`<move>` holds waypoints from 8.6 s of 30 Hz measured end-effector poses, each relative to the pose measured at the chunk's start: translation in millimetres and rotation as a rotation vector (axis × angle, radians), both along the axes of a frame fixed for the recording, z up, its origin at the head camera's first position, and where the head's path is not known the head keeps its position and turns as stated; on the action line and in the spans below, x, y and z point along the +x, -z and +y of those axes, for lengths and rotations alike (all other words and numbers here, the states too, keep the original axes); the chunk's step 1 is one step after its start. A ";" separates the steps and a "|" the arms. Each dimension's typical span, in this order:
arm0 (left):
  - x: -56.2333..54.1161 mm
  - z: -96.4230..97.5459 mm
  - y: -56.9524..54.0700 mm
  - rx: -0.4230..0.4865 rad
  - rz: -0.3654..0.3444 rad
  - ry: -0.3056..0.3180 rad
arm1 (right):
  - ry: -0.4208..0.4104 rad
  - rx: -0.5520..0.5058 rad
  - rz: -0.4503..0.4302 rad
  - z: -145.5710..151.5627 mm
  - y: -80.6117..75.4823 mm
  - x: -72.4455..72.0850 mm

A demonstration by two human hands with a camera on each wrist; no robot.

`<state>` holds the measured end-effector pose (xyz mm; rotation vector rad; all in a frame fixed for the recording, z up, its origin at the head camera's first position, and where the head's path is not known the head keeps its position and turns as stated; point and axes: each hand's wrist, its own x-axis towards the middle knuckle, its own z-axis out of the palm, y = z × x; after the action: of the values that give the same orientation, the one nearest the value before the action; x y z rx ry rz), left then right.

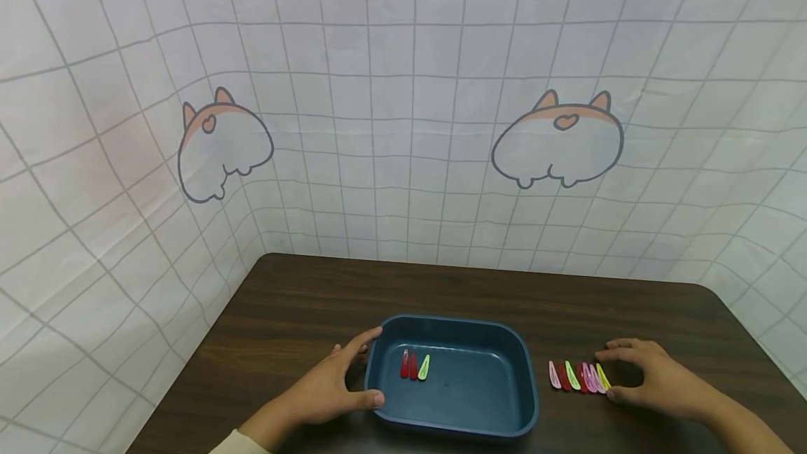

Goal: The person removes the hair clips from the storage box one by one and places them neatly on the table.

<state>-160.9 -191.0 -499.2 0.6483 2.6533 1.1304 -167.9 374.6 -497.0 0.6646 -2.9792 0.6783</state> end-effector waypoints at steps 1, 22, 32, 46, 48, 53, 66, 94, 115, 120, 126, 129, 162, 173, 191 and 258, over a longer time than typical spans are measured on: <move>-0.2 0.1 0.1 0.002 0.001 0.000 | -0.002 -0.004 0.006 -0.4 -0.8 -0.7; -2.1 0.0 -0.9 0.033 0.015 0.024 | -0.043 -0.055 0.166 -59.4 -40.1 -2.5; -2.6 0.4 -0.9 0.023 0.014 0.015 | -0.023 -0.079 0.153 -88.1 -48.6 -2.7; -2.4 0.1 0.0 0.020 0.015 0.018 | -0.036 -0.082 0.109 -123.1 -52.1 -2.8; -2.2 0.1 0.3 0.020 0.014 0.018 | -0.047 -0.081 0.093 -127.1 -52.1 -2.5; -1.6 0.0 0.5 0.019 0.018 0.019 | -0.075 -0.082 0.076 -136.3 -52.2 -0.3; -1.3 -0.7 2.3 0.014 0.020 0.014 | -0.145 -0.077 0.096 -159.6 -53.8 -1.0; -4.0 -2.4 1.2 0.021 0.017 0.026 | -0.209 -0.020 0.045 -205.2 -53.1 -10.2; -11.2 -7.6 0.3 0.015 0.006 0.042 | -0.203 0.023 -0.010 -238.2 -49.6 -12.6; -11.5 -8.9 1.5 0.019 0.009 0.047 | -0.203 0.030 -0.011 -245.2 -46.6 -11.8; -11.8 -10.6 2.5 0.018 0.012 0.054 | -0.211 0.034 -0.010 -253.3 -41.4 -12.1; -11.7 -10.7 2.3 0.013 0.012 0.051 | -0.212 0.037 -0.013 -255.5 -39.7 -12.8; -10.8 -12.2 -0.5 0.024 0.005 0.061 | -0.171 0.089 0.001 -280.5 -20.3 -24.0; -10.8 -12.3 -0.9 0.029 0.005 0.067 | -0.148 0.101 0.005 -282.5 -15.0 -26.0; -10.8 -12.9 -2.0 0.038 0.001 0.072 | -0.151 0.151 0.000 -285.5 -8.7 -28.6; -10.1 -12.0 -3.9 0.030 0.002 0.059 | -0.142 0.097 0.034 -241.5 -54.8 -8.8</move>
<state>-171.0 -203.0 -495.3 0.7285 2.6056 1.1563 -176.7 133.1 -442.2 0.8917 -2.9710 0.5243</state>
